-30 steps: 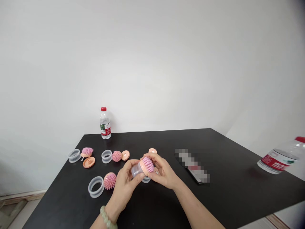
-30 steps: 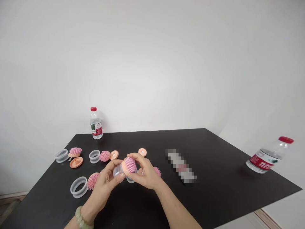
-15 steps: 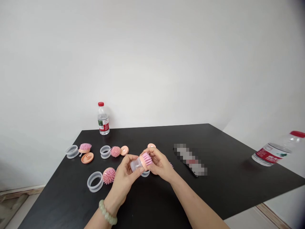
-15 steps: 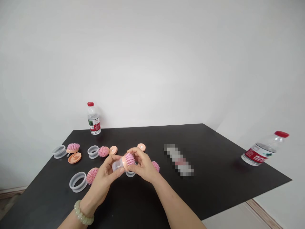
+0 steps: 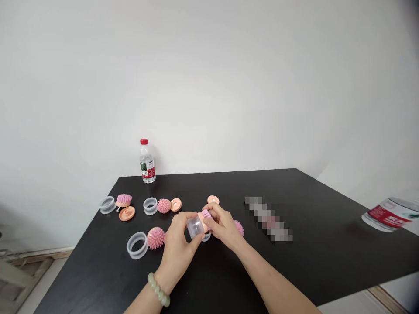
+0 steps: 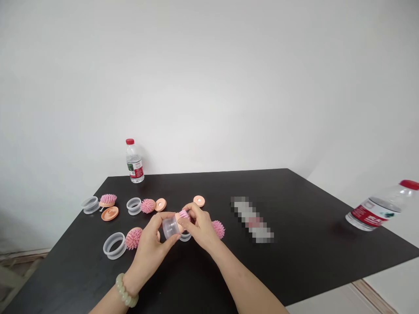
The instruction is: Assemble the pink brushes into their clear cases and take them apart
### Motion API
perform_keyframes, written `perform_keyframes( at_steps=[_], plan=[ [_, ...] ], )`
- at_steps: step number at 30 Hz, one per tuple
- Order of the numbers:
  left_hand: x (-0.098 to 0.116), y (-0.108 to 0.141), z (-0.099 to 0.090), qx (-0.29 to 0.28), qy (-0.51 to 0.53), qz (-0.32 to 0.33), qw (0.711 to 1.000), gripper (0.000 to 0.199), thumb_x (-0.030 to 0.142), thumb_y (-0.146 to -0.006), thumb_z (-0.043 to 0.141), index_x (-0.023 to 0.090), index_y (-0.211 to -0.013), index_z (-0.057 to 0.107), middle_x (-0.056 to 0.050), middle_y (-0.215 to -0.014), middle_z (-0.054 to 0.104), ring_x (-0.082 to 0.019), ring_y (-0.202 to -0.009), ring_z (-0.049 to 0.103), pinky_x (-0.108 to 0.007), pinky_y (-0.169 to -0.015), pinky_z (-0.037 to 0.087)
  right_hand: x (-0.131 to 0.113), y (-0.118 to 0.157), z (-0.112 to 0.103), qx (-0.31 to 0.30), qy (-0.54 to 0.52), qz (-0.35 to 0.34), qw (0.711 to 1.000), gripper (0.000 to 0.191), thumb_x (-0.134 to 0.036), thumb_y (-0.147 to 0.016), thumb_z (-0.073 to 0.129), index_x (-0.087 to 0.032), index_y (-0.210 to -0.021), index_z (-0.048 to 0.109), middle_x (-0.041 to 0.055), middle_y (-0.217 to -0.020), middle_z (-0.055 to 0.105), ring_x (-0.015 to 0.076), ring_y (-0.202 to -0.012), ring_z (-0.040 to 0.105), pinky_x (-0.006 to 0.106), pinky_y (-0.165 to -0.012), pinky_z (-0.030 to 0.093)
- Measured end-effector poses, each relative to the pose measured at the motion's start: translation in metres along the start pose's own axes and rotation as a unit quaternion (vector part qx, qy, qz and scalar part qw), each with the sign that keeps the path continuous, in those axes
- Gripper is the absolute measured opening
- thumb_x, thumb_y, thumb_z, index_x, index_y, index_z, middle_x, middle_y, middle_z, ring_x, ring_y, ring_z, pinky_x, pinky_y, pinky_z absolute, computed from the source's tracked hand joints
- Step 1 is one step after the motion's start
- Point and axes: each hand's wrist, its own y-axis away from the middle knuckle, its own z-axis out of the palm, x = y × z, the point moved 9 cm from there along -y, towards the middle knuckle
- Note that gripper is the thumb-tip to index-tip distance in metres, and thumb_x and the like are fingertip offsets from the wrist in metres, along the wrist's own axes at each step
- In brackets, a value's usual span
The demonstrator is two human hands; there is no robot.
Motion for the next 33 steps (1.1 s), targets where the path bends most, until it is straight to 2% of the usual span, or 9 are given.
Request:
perform_keyframes(
  at_steps=[2,5,8,10,15,21,27,31,33],
  plan=[
    [-0.002,-0.001,0.0,-0.001,0.016,-0.007,1.0,0.029,0.021,-0.078,0.069,0.024,-0.106,0.061,-0.004,-0.103,0.068,-0.024,-0.093,0.063,-0.039,-0.084,0.049,0.002,-0.001,-0.003,0.011,-0.017,-0.002,1.0,0.026,-0.043,-0.083,0.068,-0.024,-0.098,0.058,-0.0055,-0.063,0.053,0.013,-0.055,0.051,0.025,-0.052,0.042],
    [-0.009,-0.004,-0.002,0.015,0.067,-0.027,0.997,0.03,0.025,-0.076,0.072,0.023,-0.103,0.061,-0.004,-0.102,0.068,-0.023,-0.09,0.064,-0.036,-0.081,0.05,-0.006,-0.002,-0.004,-0.001,-0.072,-0.026,0.997,0.049,-0.042,-0.078,0.075,-0.024,-0.118,0.054,0.0066,-0.103,0.066,0.0215,-0.091,0.064,0.031,-0.069,0.053],
    [-0.013,-0.006,-0.007,0.04,0.077,-0.033,0.996,0.032,0.029,-0.073,0.074,0.022,-0.102,0.062,-0.005,-0.105,0.068,-0.024,-0.094,0.065,-0.036,-0.082,0.05,-0.019,0.0,0.002,-0.046,-0.115,-0.044,0.991,0.065,-0.032,-0.073,0.08,-0.026,-0.13,0.049,0.0117,-0.13,0.057,0.0258,-0.12,0.056,0.039,-0.091,0.052],
    [-0.013,-0.006,-0.008,0.04,0.073,-0.03,0.996,0.032,0.031,-0.073,0.074,0.022,-0.102,0.062,-0.006,-0.108,0.068,-0.025,-0.096,0.065,-0.036,-0.082,0.049,-0.021,0.0,0.004,-0.057,-0.111,-0.046,0.991,0.064,-0.026,-0.072,0.08,-0.027,-0.13,0.051,0.0095,-0.126,0.058,0.0243,-0.117,0.059,0.039,-0.094,0.051],
    [-0.013,-0.005,0.0,-0.002,0.051,-0.033,0.998,0.032,0.023,-0.073,0.074,0.023,-0.103,0.062,-0.004,-0.1,0.07,-0.024,-0.092,0.064,-0.037,-0.083,0.049,-0.003,-0.002,0.003,-0.05,-0.004,0.0,0.999,0.047,-0.036,-0.081,0.072,-0.024,-0.123,0.055,-0.0003,-0.088,0.061,0.0148,-0.069,0.06,0.03,-0.064,0.051],
    [-0.016,-0.006,-0.002,0.019,0.108,-0.031,0.993,0.032,0.025,-0.073,0.075,0.023,-0.102,0.062,-0.003,-0.099,0.068,-0.022,-0.088,0.064,-0.034,-0.079,0.05,-0.013,0.001,0.007,-0.074,-0.066,-0.012,0.995,0.075,-0.026,-0.067,0.083,-0.027,-0.134,0.048,0.0096,-0.132,0.054,0.0258,-0.114,0.059,0.036,-0.087,0.052],
    [-0.02,-0.008,-0.001,0.019,0.162,-0.046,0.986,0.036,0.028,-0.071,0.078,0.022,-0.102,0.061,-0.002,-0.1,0.066,-0.021,-0.087,0.064,-0.033,-0.078,0.051,-0.002,-0.002,-0.001,-0.049,-0.027,0.014,0.998,0.062,-0.023,-0.072,0.077,-0.027,-0.128,0.052,-0.004,-0.079,0.061,0.0151,-0.069,0.059,0.03,-0.066,0.05],
    [-0.022,-0.007,0.0,0.022,0.17,-0.059,0.983,0.037,0.026,-0.07,0.078,0.022,-0.103,0.06,-0.003,-0.102,0.066,-0.022,-0.091,0.065,-0.035,-0.082,0.051,-0.011,-0.002,-0.001,-0.053,-0.066,-0.015,0.996,0.073,-0.025,-0.068,0.08,-0.029,-0.133,0.048,0.0061,-0.117,0.061,0.0195,-0.09,0.063,0.033,-0.076,0.052],
    [-0.022,-0.006,-0.001,0.024,0.159,-0.059,0.985,0.038,0.024,-0.069,0.078,0.022,-0.103,0.06,-0.003,-0.103,0.066,-0.023,-0.093,0.065,-0.037,-0.084,0.051,-0.012,-0.001,0.0,-0.058,-0.087,-0.012,0.994,0.074,-0.023,-0.068,0.08,-0.03,-0.134,0.048,0.007,-0.123,0.059,0.0207,-0.097,0.063,0.034,-0.08,0.052]
  ],
)
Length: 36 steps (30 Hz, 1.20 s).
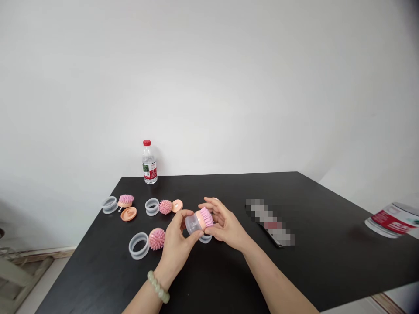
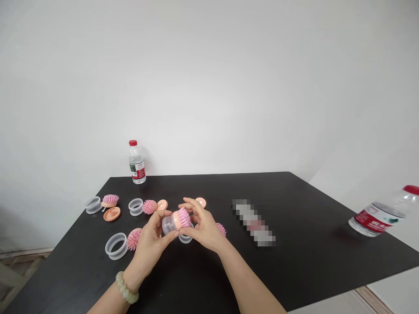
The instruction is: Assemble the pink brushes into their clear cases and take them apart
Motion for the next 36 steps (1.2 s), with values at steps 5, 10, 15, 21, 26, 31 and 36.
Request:
perform_keyframes(
  at_steps=[5,10,15,21,26,31,36],
  plan=[
    [0.004,0.001,0.0,-0.004,-0.07,0.032,0.997,0.041,0.017,-0.068,0.076,0.024,-0.105,0.06,-0.003,-0.105,0.065,-0.024,-0.1,0.063,-0.04,-0.091,0.049,0.006,0.0,-0.006,0.02,0.048,0.013,0.999,0.057,-0.028,-0.072,0.077,-0.026,-0.124,0.055,-0.0001,-0.089,0.063,0.0167,-0.073,0.06,0.03,-0.065,0.051],
    [0.003,0.0,-0.001,0.006,-0.086,0.039,0.996,0.039,0.018,-0.07,0.074,0.024,-0.106,0.059,-0.003,-0.106,0.065,-0.024,-0.098,0.064,-0.041,-0.089,0.05,-0.004,0.002,0.001,-0.022,-0.01,-0.011,1.0,0.073,-0.025,-0.07,0.08,-0.029,-0.135,0.047,0.0106,-0.13,0.056,0.0227,-0.1,0.063,0.032,-0.075,0.053],
    [0.004,0.001,0.0,-0.003,-0.091,0.043,0.995,0.042,0.014,-0.069,0.074,0.025,-0.107,0.059,-0.003,-0.109,0.064,-0.025,-0.106,0.062,-0.043,-0.094,0.048,-0.002,0.002,-0.005,0.01,0.035,-0.003,0.999,0.053,-0.025,-0.076,0.074,-0.026,-0.125,0.054,-0.0004,-0.086,0.063,0.015,-0.07,0.06,0.029,-0.065,0.051],
    [0.005,0.0,-0.002,0.005,-0.097,0.051,0.994,0.04,0.017,-0.072,0.073,0.024,-0.108,0.057,-0.005,-0.111,0.063,-0.026,-0.107,0.062,-0.045,-0.095,0.048,-0.004,0.003,0.002,-0.014,0.0,0.002,1.0,0.071,-0.022,-0.07,0.079,-0.029,-0.133,0.048,0.0071,-0.123,0.058,0.0197,-0.095,0.064,0.033,-0.079,0.053],
    [0.005,0.003,0.0,-0.003,-0.13,0.057,0.99,0.041,0.013,-0.073,0.07,0.025,-0.11,0.058,-0.005,-0.113,0.063,-0.026,-0.11,0.06,-0.047,-0.097,0.047,0.007,0.0,-0.004,0.01,0.037,0.023,0.999,0.041,-0.037,-0.085,0.066,-0.024,-0.121,0.053,-0.003,-0.077,0.059,0.0139,-0.064,0.059,0.028,-0.061,0.052],
    [0.002,0.002,-0.004,0.013,-0.078,0.051,0.996,0.046,0.016,-0.072,0.072,0.025,-0.115,0.055,-0.007,-0.118,0.061,-0.027,-0.115,0.059,-0.046,-0.1,0.046,0.002,-0.004,-0.027,0.06,-0.034,-0.029,0.997,0.047,-0.047,-0.086,0.066,-0.023,-0.124,0.051,0.0093,-0.109,0.064,0.0233,-0.098,0.064,0.036,-0.074,0.056],
    [0.007,0.003,-0.003,0.01,-0.094,0.05,0.994,0.045,0.016,-0.072,0.072,0.025,-0.114,0.057,-0.007,-0.118,0.063,-0.028,-0.114,0.06,-0.047,-0.1,0.045,-0.01,0.0,-0.012,-0.006,-0.04,-0.037,0.999,0.064,-0.029,-0.071,0.083,-0.027,-0.128,0.055,0.0117,-0.127,0.06,0.0266,-0.112,0.061,0.043,-0.092,0.052]
  ],
)
